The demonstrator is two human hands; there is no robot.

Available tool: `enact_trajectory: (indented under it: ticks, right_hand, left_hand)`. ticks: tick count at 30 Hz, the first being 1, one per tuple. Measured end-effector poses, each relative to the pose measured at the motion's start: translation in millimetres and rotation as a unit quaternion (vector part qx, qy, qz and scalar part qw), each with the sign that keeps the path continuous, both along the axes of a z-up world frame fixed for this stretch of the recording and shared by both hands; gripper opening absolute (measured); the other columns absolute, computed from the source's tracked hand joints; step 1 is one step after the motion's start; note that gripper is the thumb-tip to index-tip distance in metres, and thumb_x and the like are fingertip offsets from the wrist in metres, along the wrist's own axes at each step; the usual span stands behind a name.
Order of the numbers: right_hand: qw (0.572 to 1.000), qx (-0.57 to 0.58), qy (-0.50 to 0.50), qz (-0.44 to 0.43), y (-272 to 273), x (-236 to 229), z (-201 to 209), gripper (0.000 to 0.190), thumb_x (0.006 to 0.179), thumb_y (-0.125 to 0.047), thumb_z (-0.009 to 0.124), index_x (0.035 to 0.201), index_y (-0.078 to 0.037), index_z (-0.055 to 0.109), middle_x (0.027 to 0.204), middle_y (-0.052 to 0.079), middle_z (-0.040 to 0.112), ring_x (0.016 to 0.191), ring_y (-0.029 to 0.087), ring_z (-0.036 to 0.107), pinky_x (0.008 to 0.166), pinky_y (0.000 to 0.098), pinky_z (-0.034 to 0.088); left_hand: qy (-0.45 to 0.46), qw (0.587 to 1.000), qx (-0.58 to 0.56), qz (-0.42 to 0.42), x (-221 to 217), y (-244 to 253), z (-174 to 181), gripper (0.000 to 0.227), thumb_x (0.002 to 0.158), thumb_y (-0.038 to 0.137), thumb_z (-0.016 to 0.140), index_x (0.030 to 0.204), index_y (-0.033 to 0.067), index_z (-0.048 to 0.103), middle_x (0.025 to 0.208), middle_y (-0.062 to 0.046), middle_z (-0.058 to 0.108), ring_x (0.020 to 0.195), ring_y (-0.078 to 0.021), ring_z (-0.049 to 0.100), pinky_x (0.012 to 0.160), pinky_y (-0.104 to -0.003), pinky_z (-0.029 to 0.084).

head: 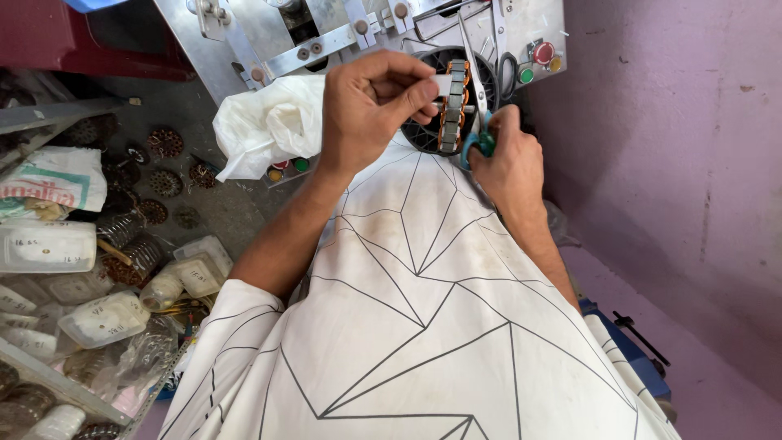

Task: The person inserts small white plastic spacers into the slots of a copper-wound stator core held in a jig. They use a green screwdriver to push the spacers into place and a pair of blue-handled scissors to adjust the copper windings. The person repeats this process for multiple slots on the stator.

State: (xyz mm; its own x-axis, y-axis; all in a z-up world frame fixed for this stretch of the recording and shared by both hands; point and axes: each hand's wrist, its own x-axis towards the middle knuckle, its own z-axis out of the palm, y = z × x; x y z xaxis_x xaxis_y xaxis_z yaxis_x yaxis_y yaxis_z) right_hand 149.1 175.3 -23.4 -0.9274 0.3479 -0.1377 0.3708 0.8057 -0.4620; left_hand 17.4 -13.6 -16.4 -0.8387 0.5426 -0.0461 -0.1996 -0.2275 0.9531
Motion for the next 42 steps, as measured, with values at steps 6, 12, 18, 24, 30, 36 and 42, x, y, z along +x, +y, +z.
enact_trajectory:
  ticks: [6,12,18,24,30,36,42]
  right_hand:
    - [0.986,-0.119,0.101,0.053,-7,0,46,0.025,0.087,-0.005,0.087,0.107,-0.001,0.073,0.091,0.011,0.072,0.075,0.022,0.070,0.064,0.0303,0.053]
    - [0.952,-0.239,0.187,0.037,-13,-1,51,0.019,0.095,0.007,0.081,0.109,-0.002,0.071,0.093,0.005,0.074,0.075,0.009,0.070,0.064,0.0200,0.050]
    - [0.941,-0.050,0.307,0.133,-15,0,36,0.022,0.086,0.013,0.079,0.101,-0.002,0.072,0.092,0.009,0.073,0.071,0.016,0.067,0.058,0.0276,0.050]
    - [0.945,-0.107,0.282,0.129,-15,1,38,0.019,0.092,0.008,0.083,0.105,-0.001,0.073,0.098,0.010,0.073,0.079,0.017,0.071,0.066,0.0280,0.056]
    - [0.950,-0.182,0.239,0.083,-16,5,43,0.014,0.096,0.008,0.081,0.107,0.002,0.074,0.101,0.011,0.074,0.083,0.018,0.073,0.072,0.0253,0.057]
    - [0.946,-0.214,0.236,0.054,-22,4,41,0.011,0.097,0.009,0.080,0.106,0.004,0.073,0.099,0.011,0.075,0.081,0.017,0.074,0.072,0.0253,0.058]
    - [0.949,-0.177,0.259,0.042,-33,6,39,0.009,0.100,0.008,0.076,0.104,0.003,0.069,0.095,0.010,0.073,0.078,0.017,0.075,0.067,0.0245,0.057]
  left_hand:
    - [0.040,0.995,-0.060,-0.067,21,-3,0,0.004,0.099,0.000,0.070,0.102,-0.0024,0.070,0.089,-0.007,0.075,0.079,-0.0118,0.076,0.071,-0.025,0.065]
    - [0.081,0.986,-0.099,-0.104,25,4,8,0.004,0.098,0.003,0.072,0.099,-0.0001,0.070,0.085,-0.003,0.075,0.075,-0.0085,0.076,0.067,-0.022,0.062]
    - [0.052,0.990,-0.078,-0.104,28,6,10,0.008,0.099,0.006,0.074,0.101,-0.0009,0.073,0.089,-0.005,0.077,0.080,-0.0103,0.077,0.072,-0.023,0.064]
    - [0.074,0.990,-0.089,-0.080,31,4,5,0.010,0.098,0.006,0.075,0.104,-0.0020,0.075,0.093,-0.008,0.078,0.081,-0.0128,0.079,0.071,-0.024,0.066]
    - [0.140,0.983,-0.099,-0.064,35,3,8,0.008,0.100,0.003,0.071,0.105,-0.0023,0.073,0.090,-0.009,0.076,0.076,-0.0137,0.078,0.066,-0.024,0.065]
    - [0.187,0.974,-0.115,-0.054,36,3,10,0.008,0.101,0.001,0.069,0.107,-0.0011,0.072,0.086,-0.007,0.074,0.072,-0.0126,0.075,0.062,-0.024,0.060]
    - [0.226,0.963,-0.137,-0.056,37,4,10,0.005,0.101,0.004,0.070,0.103,-0.0004,0.072,0.080,-0.007,0.069,0.065,-0.0128,0.069,0.058,-0.026,0.053]
